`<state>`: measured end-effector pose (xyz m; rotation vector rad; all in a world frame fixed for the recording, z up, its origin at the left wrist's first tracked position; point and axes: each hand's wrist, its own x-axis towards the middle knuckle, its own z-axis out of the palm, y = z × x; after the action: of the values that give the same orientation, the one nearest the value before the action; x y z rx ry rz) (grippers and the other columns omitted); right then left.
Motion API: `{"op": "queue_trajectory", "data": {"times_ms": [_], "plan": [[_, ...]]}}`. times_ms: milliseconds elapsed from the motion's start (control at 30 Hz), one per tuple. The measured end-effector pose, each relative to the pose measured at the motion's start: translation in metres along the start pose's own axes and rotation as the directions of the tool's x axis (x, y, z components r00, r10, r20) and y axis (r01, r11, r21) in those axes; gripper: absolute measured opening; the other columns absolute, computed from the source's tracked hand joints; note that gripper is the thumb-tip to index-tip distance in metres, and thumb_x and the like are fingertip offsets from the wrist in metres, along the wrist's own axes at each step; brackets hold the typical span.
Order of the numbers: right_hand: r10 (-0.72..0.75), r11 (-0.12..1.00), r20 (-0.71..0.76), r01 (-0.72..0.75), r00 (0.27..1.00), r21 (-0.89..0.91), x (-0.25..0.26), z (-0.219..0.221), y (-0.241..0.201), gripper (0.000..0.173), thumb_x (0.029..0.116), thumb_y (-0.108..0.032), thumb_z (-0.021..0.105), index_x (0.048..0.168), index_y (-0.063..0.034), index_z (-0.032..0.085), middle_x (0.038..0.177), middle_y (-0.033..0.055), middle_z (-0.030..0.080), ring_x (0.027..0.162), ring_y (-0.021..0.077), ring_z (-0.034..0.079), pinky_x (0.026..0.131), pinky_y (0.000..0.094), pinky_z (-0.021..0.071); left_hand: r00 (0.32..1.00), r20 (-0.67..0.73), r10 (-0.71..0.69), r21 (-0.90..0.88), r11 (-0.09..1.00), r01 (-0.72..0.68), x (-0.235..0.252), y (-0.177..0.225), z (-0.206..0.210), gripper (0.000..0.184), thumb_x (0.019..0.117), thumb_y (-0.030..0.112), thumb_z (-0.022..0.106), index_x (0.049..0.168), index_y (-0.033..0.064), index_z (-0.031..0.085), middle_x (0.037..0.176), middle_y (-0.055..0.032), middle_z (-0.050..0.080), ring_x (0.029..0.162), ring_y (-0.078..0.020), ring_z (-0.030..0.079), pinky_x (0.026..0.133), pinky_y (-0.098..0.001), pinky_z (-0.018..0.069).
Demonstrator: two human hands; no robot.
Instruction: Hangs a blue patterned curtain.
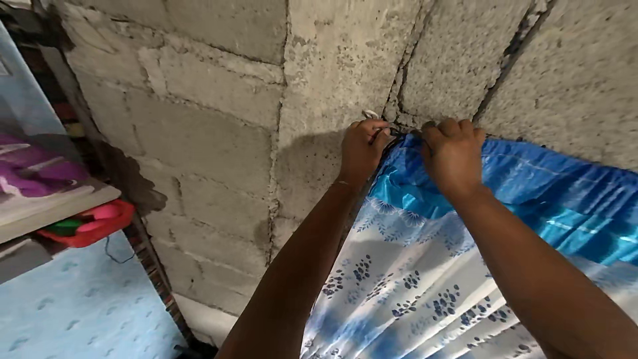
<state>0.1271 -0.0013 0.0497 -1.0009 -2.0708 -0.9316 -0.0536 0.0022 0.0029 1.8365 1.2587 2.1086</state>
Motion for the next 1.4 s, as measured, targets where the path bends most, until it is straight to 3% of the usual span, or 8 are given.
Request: {"op": "queue_trajectory", "data": {"times_ms": [333,433,533,733,967,1100,1200,1400], "plan": [[0.184,0.982,0.169,-0.188,0.968,0.011,0.006,-0.032,-0.006,0.029,0.0921,0.0,0.062,0.12,0.0062,0.067,0.123,0.0357,0.058,0.12,0.0582,0.052,0.09,0.074,0.0407,0.999,0.036,-0.028,-0.017,0.999,0.028,0.002,0.001,-0.003,0.026,0.1006,0.018,0.064,0.122,0.006,0.071,0.102,-0.012,0.067,0.085,-0.0174,0.061,0.079,-0.0322,0.0509],[0.076,0.967,0.143,-0.108,0.987,0.23,0.025,-0.027,-0.017,0.025,0.0985,-0.006,0.06,0.119,0.0005,0.072,0.117,0.0281,0.066,0.113,0.0472,0.062,0.097,0.0627,0.0486,0.998,0.052,-0.039,-0.012,0.999,0.039,0.003,0.0,-0.002,0.026,0.1008,0.019,0.065,0.123,0.0062,0.071,0.101,-0.0118,0.068,0.084,-0.017,0.062,0.079,-0.0323,0.0517],[0.065,0.937,0.278,-0.154,0.958,0.312,0.044,-0.016,-0.026,0.022,0.1028,-0.007,0.056,0.115,0.0016,0.072,0.119,0.0242,0.068,0.115,0.0423,0.064,0.101,0.0579,0.0488,0.998,0.045,-0.053,-0.017,0.998,0.054,0.004,-0.001,-0.001,0.026,0.1002,0.018,0.066,0.122,0.0063,0.071,0.1,-0.0118,0.067,0.085,-0.0169,0.061,0.078,-0.0315,0.0513],[0.118,0.906,0.43,-0.275,0.895,0.323,0.062,-0.017,-0.023,0.016,0.1,-0.01,0.065,0.109,0.0012,0.071,0.106,0.021,0.07,0.102,0.0366,0.067,0.091,0.0578,0.0509,0.996,0.06,-0.066,-0.028,0.997,0.068,0.005,-0.002,-0.002,0.026,0.099,0.018,0.068,0.122,0.007,0.071,0.099,-0.0102,0.067,0.083,-0.0155,0.061,0.078,-0.0307,0.0515],[0.144,0.884,0.507,-0.341,0.85,0.32,0.069,-0.023,-0.027,0.017,0.1023,-0.011,0.061,0.11,0.0021,0.069,0.107,0.021,0.068,0.102,0.0352,0.065,0.09,0.0565,0.0495,0.994,0.071,-0.078,-0.032,0.996,0.081,0.005,0.001,-0.004,0.025,0.0986,0.016,0.068,0.121,0.0059,0.072,0.105,-0.0119,0.066,0.086,-0.0155,0.062,0.08,-0.03,0.0522],[0.065,0.929,0.348,-0.184,0.935,0.32,0.051,-0.013,-0.029,0.019,0.1013,-0.008,0.06,0.112,0.0056,0.066,0.117,0.0253,0.064,0.114,0.0436,0.061,0.097,0.0623,0.0477,0.995,0.07,-0.077,-0.033,0.996,0.079,0.004,0.0,-0.005,0.023,0.1007,0.012,0.064,0.122,0.0076,0.073,0.11,-0.0123,0.068,0.09,-0.016,0.064,0.084,-0.0312,0.0526],[-0.016,0.965,0.121,-0.017,0.993,0.262,0.034,0.003,-0.028,0.016,0.0995,-0.007,0.061,0.107,0.0054,0.068,0.113,0.0262,0.066,0.111,0.0479,0.061,0.091,0.0667,0.0444,0.993,0.084,-0.079,0.004,0.997,0.079,0.004,0.002,-0.007,0.025,0.1021,0.01,0.06,0.124,0.0091,0.072,0.115,-0.0114,0.068,0.093,-0.016,0.064,0.086,-0.0312,0.0521],[-0.126,0.983,-0.073,0.134,0.989,0.122,0.018,0.019,-0.027,0.013,0.0983,-0.006,0.061,0.1,0.0035,0.07,0.106,0.0246,0.068,0.104,0.0467,0.063,0.082,0.0639,0.0452,0.995,0.085,-0.06,0.011,0.998,0.059,0.004,0.002,-0.008,0.025,0.102,0.012,0.061,0.123,0.0081,0.072,0.113,-0.0126,0.069,0.091,-0.0166,0.065,0.085,-0.032,0.0531]]}}
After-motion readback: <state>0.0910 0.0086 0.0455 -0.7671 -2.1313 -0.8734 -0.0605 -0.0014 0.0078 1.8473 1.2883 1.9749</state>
